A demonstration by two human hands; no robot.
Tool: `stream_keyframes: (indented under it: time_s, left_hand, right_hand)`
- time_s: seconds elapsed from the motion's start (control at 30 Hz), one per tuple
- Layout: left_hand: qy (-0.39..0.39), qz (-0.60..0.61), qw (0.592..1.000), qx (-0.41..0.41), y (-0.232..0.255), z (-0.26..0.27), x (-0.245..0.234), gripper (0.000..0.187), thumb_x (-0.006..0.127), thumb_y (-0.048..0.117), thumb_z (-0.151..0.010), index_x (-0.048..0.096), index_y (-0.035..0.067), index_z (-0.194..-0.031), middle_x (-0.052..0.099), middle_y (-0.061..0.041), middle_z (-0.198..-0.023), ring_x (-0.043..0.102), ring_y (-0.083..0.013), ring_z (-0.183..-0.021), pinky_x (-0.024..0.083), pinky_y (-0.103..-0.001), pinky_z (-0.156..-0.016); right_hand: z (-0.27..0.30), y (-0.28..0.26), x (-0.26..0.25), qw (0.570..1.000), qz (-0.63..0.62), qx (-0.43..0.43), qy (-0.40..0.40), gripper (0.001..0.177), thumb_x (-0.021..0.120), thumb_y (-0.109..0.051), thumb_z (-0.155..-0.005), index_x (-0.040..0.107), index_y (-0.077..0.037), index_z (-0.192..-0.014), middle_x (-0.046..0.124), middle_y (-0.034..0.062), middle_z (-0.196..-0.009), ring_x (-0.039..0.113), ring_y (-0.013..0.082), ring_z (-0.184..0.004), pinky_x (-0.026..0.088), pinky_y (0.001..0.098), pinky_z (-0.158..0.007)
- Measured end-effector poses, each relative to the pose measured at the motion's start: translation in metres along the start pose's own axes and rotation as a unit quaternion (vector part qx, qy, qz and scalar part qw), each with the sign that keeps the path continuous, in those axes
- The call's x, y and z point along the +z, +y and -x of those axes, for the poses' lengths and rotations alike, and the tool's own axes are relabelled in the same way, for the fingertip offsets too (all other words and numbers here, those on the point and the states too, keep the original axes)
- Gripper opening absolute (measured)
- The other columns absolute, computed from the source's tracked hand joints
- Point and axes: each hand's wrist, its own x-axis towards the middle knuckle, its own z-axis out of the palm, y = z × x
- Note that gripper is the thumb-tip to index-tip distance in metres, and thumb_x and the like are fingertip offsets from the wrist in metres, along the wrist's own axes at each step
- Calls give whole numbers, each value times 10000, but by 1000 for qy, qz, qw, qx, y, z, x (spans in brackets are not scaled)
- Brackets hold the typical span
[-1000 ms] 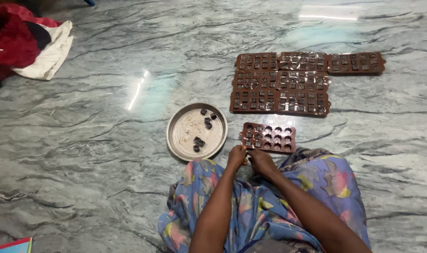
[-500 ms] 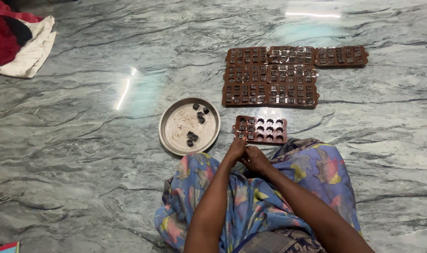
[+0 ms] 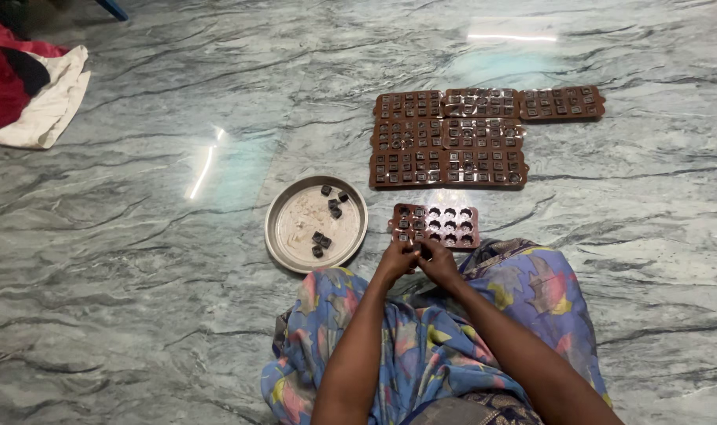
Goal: The person sits on the floor and repeatedly picks up small black dice from a metal plate, then places them one by one into the cavities of a brown plastic mold. The person continues filling the mold cavities until the clip ends.
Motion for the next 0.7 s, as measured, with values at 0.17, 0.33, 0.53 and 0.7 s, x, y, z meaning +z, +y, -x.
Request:
stream_keyframes:
  time_s: [0.17,0.33,0.53,0.7]
  left_hand:
    - [1,35,999,-11,-5,-8,-3,197,605,137,-1007,654,-4,-1136,696,-74,-905,666,-144,-712,577,-290,-590]
    - [-16,34,999,-16,-4,-11,-2,226,568,169,-1052,648,-32,-1115,680,-76,-885,642,-129,-690,569,-273,-573]
    - [88,-295,947,94,-1,-5,-3,260,647,178,-980,701,-7,-1155,726,-262,-1081,687,-409,-1017,529,-477,-872]
    - [28,-375,926,42,-6,-4,-7,333,642,187,-945,661,10,-1226,672,-268,-1219,622,-422,-1184,485,-480,-987]
  right_hand:
    - [-7,6,-7,968,-218,101,-69,462,767,-160,-860,664,-61,-1299,749,102,-1093,702,177,-901,587,321,-737]
    - [-14,9,-12,950,-247,183,-54,340,784,-145,-883,704,-21,-1189,759,94,-1047,713,159,-873,578,297,-695]
    - [-37,14,-22,959,-137,249,12,261,758,-101,-869,752,-69,-1127,765,77,-988,683,180,-781,582,315,-649]
    - [-77,23,-40,979,-43,165,112,350,778,-131,-872,710,-64,-1209,755,111,-977,720,201,-825,603,333,-690]
